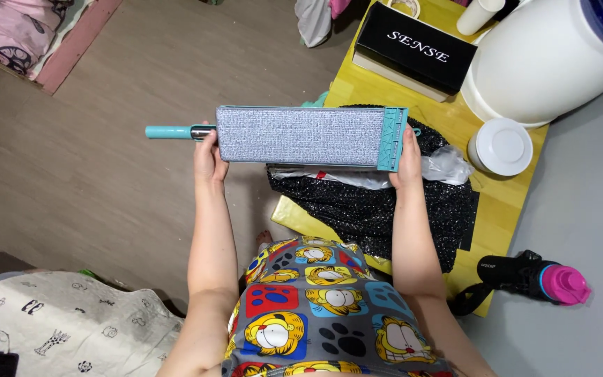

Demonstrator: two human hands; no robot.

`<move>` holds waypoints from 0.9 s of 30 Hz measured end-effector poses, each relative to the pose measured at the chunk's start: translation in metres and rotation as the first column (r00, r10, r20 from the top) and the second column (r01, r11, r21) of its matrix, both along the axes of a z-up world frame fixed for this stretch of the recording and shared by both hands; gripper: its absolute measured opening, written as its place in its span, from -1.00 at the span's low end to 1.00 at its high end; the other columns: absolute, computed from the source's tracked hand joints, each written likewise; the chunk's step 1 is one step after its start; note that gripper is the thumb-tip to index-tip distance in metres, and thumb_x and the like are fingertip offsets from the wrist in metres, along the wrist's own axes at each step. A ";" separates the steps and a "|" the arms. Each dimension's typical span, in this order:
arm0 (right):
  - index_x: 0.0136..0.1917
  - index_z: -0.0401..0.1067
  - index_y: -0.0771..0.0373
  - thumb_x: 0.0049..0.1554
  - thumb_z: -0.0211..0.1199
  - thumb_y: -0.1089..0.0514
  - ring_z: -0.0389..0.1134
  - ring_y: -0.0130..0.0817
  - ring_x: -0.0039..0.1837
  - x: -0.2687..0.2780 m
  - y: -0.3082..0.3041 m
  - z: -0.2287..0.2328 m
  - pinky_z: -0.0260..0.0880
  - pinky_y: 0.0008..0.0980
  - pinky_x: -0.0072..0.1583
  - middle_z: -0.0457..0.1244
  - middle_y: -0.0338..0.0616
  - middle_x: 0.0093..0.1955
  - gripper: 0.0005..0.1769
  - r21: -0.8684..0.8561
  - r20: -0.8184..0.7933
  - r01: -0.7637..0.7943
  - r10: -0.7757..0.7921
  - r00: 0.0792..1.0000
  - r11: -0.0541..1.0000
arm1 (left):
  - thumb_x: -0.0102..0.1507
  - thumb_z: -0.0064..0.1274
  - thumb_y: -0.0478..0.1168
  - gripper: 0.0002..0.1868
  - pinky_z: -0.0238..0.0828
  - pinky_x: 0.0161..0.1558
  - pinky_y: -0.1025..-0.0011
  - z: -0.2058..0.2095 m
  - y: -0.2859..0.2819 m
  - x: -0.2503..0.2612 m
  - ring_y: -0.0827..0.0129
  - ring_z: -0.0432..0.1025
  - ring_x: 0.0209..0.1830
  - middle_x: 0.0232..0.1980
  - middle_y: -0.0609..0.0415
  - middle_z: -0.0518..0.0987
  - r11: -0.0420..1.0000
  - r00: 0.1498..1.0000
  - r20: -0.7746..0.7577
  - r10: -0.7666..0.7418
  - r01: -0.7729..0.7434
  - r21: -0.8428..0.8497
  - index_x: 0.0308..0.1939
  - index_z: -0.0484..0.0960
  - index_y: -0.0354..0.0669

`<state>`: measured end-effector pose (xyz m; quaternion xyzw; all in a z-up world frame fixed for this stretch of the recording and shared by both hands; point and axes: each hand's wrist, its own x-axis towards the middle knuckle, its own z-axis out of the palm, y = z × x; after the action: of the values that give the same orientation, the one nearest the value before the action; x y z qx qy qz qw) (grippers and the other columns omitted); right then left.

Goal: Unboxing and assembling a floor mop.

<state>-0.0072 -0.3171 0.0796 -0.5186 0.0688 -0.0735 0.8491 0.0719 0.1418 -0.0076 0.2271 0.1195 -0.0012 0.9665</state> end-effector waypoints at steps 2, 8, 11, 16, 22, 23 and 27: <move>0.54 0.15 0.32 0.35 0.00 -0.24 0.25 -0.21 0.46 0.004 -0.002 -0.001 0.30 -0.20 0.45 0.21 -0.03 0.45 -0.28 -0.018 0.008 0.007 -0.007 1.000 1.000 | 0.37 -0.01 -0.40 -0.43 0.53 0.16 0.23 -0.001 -0.001 0.003 0.26 0.48 0.11 0.12 -0.06 0.54 0.998 1.000 0.000 0.000 0.000 0.056 0.45 0.22 -0.18; 0.55 0.14 0.35 0.35 0.02 -0.24 0.27 -0.22 0.44 0.008 -0.021 -0.020 0.31 -0.22 0.45 0.22 0.00 0.45 -0.26 -0.060 -0.003 0.057 -0.057 0.998 0.997 | 0.32 0.09 -0.47 -0.29 0.61 0.02 0.31 0.013 -0.007 -0.001 0.29 0.53 0.01 0.06 -0.05 0.53 0.989 1.000 -0.004 0.002 -0.001 0.148 0.50 0.13 -0.15; 0.51 0.19 0.39 0.36 0.07 -0.19 0.31 -0.23 0.40 0.009 -0.029 -0.019 0.34 -0.22 0.42 0.25 0.02 0.41 -0.31 -0.083 -0.006 0.091 -0.092 0.996 0.992 | 0.28 0.14 -0.49 -0.23 0.60 -0.01 0.31 0.011 -0.009 -0.001 0.29 0.53 -0.03 0.03 -0.06 0.54 0.984 1.000 0.003 0.029 -0.029 0.178 0.49 0.12 -0.13; 0.41 0.31 0.36 0.30 0.20 -0.03 0.37 -0.33 0.28 0.013 -0.028 0.004 0.40 -0.33 0.31 0.32 -0.07 0.29 -0.46 -0.104 0.008 0.117 -0.117 0.993 0.988 | 0.26 0.22 -0.51 -0.19 0.58 -0.01 0.31 0.005 -0.011 0.001 0.27 0.53 -0.04 0.01 -0.07 0.55 0.977 0.993 0.047 0.105 -0.112 0.180 0.49 0.13 -0.18; 0.24 0.33 0.33 0.32 0.24 0.10 0.37 -0.42 0.12 0.030 -0.044 -0.019 0.44 -0.44 0.18 0.33 -0.14 0.12 -0.67 -0.143 0.059 0.198 -0.191 0.980 0.970 | 0.25 0.23 -0.50 -0.33 0.58 0.01 0.35 0.025 -0.021 -0.003 0.30 0.54 -0.07 -0.03 -0.03 0.57 0.972 0.988 0.116 0.102 -0.123 0.198 0.35 0.24 -0.15; 0.23 0.32 0.32 0.32 0.24 0.12 0.36 -0.42 0.11 0.034 -0.046 -0.029 0.42 -0.45 0.17 0.33 -0.13 0.11 -0.70 -0.191 0.070 0.259 -0.250 0.966 0.947 | 0.27 0.22 -0.48 -0.40 0.58 -0.01 0.34 0.029 -0.024 -0.005 0.29 0.54 -0.07 -0.04 -0.03 0.58 0.980 0.989 0.124 0.082 -0.103 0.168 0.31 0.28 -0.15; 0.21 0.39 0.36 0.33 0.21 0.21 0.33 -0.38 0.10 0.035 -0.042 -0.046 0.39 -0.42 0.16 0.28 -0.09 0.13 -0.77 -0.546 0.183 0.470 -0.449 0.875 0.694 | 0.35 0.14 -0.37 -0.60 0.57 -0.05 0.32 0.043 -0.041 -0.009 0.29 0.53 -0.08 -0.04 -0.03 0.59 0.989 0.988 0.143 0.057 -0.075 0.125 0.21 0.36 -0.13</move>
<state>0.0276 -0.3587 0.0340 -0.7145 0.1557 -0.3094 0.6079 0.0627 0.1009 0.0351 0.2850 0.0591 0.0544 0.9552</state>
